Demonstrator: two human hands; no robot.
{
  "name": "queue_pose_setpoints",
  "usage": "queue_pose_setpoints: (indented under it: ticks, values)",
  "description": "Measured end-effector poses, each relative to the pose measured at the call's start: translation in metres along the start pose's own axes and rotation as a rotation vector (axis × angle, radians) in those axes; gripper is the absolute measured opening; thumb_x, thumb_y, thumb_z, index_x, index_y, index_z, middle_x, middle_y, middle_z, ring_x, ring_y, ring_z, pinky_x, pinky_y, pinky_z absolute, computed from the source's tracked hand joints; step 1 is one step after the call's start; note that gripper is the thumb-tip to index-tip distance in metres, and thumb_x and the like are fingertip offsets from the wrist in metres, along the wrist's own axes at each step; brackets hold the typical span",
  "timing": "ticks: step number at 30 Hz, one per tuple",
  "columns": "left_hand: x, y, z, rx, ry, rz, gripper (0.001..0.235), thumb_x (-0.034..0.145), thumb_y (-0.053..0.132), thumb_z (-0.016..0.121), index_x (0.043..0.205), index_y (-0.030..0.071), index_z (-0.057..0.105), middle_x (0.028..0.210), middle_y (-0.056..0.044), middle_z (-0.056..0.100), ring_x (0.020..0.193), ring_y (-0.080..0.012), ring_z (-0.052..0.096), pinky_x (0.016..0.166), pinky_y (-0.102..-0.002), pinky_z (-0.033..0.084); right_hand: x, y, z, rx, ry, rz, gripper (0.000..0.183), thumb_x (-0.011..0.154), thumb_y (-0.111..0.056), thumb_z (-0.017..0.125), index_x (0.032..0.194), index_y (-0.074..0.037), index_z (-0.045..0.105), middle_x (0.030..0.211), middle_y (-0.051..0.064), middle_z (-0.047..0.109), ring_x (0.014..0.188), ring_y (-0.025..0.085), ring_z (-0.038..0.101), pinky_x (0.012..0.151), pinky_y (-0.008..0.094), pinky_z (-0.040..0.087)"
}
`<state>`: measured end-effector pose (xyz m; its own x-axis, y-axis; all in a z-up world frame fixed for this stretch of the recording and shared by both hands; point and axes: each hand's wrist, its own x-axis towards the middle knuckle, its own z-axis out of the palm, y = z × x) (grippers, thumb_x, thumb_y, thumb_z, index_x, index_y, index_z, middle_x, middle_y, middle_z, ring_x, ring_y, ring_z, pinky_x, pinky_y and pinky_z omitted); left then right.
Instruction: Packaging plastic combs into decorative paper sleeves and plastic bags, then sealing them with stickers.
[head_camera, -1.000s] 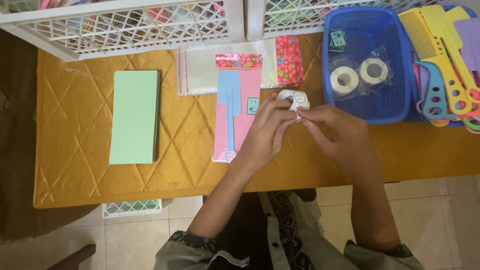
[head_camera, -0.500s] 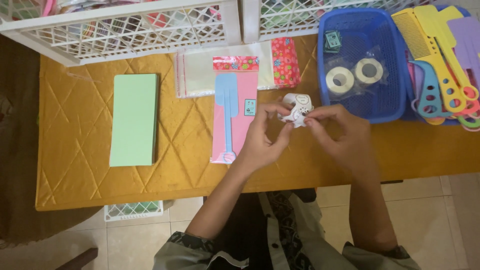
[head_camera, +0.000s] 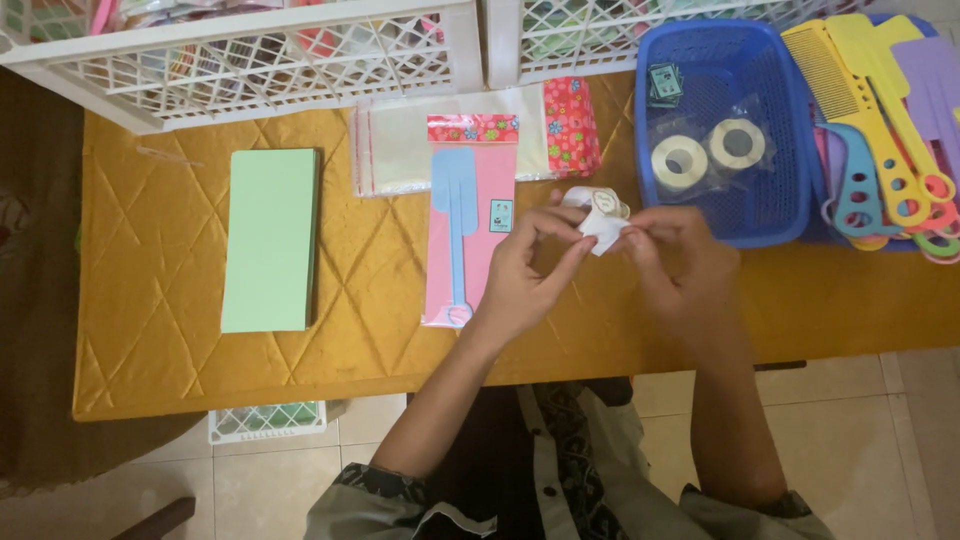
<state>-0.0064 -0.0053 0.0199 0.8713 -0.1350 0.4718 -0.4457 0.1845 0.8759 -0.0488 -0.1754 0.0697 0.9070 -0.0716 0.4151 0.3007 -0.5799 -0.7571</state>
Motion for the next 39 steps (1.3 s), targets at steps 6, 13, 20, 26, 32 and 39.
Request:
queue_pose_setpoints:
  ticks: [6,13,20,26,32,39]
  values:
    - [0.000,0.005,0.000,-0.007,-0.045,-0.078,0.020,0.093,0.008,0.076,0.106,0.010,0.060,0.112,-0.007,0.071,0.121,-0.0233,0.066,0.117,-0.049,0.042,0.000,0.002,0.001,0.077,0.219,0.026,0.005,0.112,-0.006,0.061,0.112,-0.001,0.062,0.084,0.015,0.074,0.080,0.025,0.074,0.075,0.034,0.055]
    - [0.040,0.014,-0.007,0.369,-0.563,-0.138,0.015,0.100,0.006,0.060,0.110,0.011,0.050,0.138,-0.018,0.061,0.156,-0.0456,0.012,0.115,-0.056,0.039,-0.002,-0.011,-0.025,0.149,0.252,0.140,0.007,0.117,-0.005,0.052,0.120,-0.002,0.047,0.095,0.018,0.070,0.089,0.024,0.072,0.091,0.036,0.058]
    - [0.052,-0.045,0.007,0.873,-0.639,0.494,0.049,0.067,-0.030,0.055,0.106,-0.002,0.048,0.079,-0.012,0.048,0.087,-0.0301,0.046,0.125,-0.058,0.027,-0.009,-0.008,-0.026,0.129,0.258,0.154,0.006,0.114,-0.005,0.057,0.116,-0.002,0.051,0.099,0.016,0.071,0.092,0.022,0.073,0.085,0.031,0.058]
    - [0.048,-0.041,0.008,1.030,-0.602,0.527,0.047,0.070,-0.011,0.075,0.111,0.005,0.058,0.098,-0.008,0.066,0.104,-0.0254,0.052,0.119,-0.053,0.034,-0.009,0.008,-0.018,-0.014,0.231,-0.117,0.011,0.104,0.008,0.073,0.109,0.005,0.064,0.100,0.018,0.068,0.091,0.031,0.073,0.085,0.038,0.056]
    - [0.029,0.027,-0.015,0.454,-0.392,-0.150,0.013,0.101,0.020,0.057,0.112,0.019,0.063,0.102,-0.001,0.066,0.107,-0.0218,0.059,0.104,-0.043,0.044,0.002,0.013,0.017,-0.154,0.292,-0.459,0.013,0.090,0.000,0.088,0.096,-0.002,0.077,0.093,0.010,0.075,0.085,0.032,0.073,0.083,0.040,0.058]
    - [0.001,0.052,-0.032,0.122,-0.050,-0.341,0.010,0.096,0.019,0.073,0.104,0.014,0.071,0.090,-0.002,0.073,0.094,-0.0120,0.068,0.096,-0.035,0.051,0.007,-0.013,0.033,-0.142,0.264,-0.686,0.009,0.085,-0.002,0.089,0.086,-0.005,0.081,0.086,0.012,0.079,0.078,0.032,0.073,0.081,0.041,0.060]
